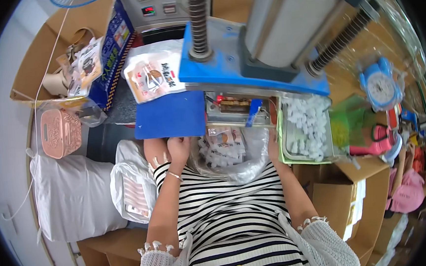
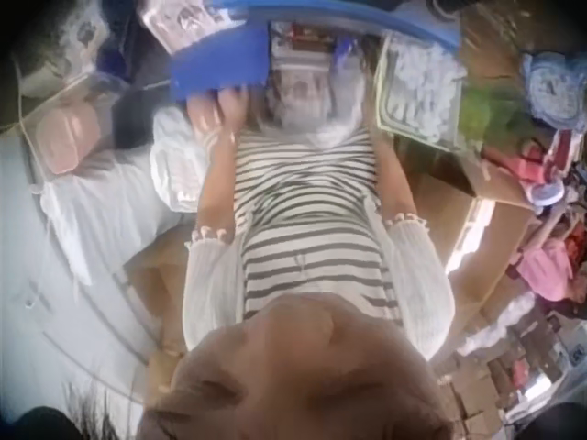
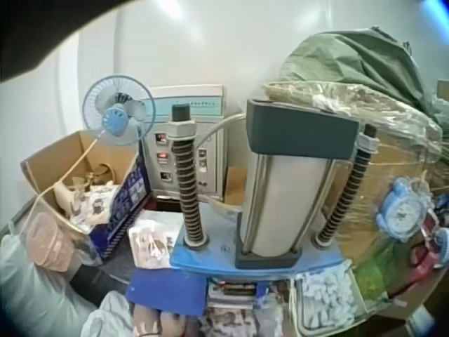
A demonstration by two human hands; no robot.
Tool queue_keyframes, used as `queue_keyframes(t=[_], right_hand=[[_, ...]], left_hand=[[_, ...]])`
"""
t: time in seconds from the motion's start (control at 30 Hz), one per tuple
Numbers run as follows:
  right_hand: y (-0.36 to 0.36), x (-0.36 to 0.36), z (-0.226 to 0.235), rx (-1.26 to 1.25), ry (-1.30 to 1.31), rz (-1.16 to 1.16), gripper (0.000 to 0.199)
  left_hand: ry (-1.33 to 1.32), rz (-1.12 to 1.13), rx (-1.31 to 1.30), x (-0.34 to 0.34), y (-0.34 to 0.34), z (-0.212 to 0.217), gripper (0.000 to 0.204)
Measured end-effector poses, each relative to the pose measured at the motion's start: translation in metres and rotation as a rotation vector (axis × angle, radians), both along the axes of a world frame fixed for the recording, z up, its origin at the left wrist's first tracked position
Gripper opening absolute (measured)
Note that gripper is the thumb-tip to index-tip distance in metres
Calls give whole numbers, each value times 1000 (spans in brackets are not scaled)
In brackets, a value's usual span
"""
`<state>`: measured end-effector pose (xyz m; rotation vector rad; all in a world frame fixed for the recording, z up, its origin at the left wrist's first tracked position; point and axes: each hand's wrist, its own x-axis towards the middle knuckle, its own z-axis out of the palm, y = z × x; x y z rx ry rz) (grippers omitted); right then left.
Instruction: Using a pneumatic sealing machine to seal small pouches and then gathering them into a larger plastic bag.
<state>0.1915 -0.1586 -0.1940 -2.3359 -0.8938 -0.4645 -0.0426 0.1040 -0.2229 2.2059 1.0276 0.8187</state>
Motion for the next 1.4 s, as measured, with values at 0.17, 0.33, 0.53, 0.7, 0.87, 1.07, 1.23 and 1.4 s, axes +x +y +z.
queue_keyframes(t=[0.17,0.33,0.53,0.7,0.87,1.07,1.23,1.4], right_hand=[[-55,-26,12,-184,-67,79,22],[-72,-69,54,-368,121,160,21],[-92,-20,-43,353,466,-276,23],[-57,-64,36,-380,198,15,35],[4,-160,90,-166,-258,956,38],[48,-82,27,-564,35,528,18],[-43,-62,60,-568,-11,415,12],[-113,-92,105,-1025,315,276,11]], left_hand=[[-316,77,-367,-16,-31,46,17],[-325,39,-351,-39,-83,71,18],[-472,165,-437,-62,-109,79,16],[-18,-378,-54,-94,-105,117,9],[321,-880,-69,-93,-142,137,17],[-470,146,-689,-160,-50,164,18],[-1030,526,-1021,-198,-9,126,13],[-827,313,-1049,-163,-35,139,14]])
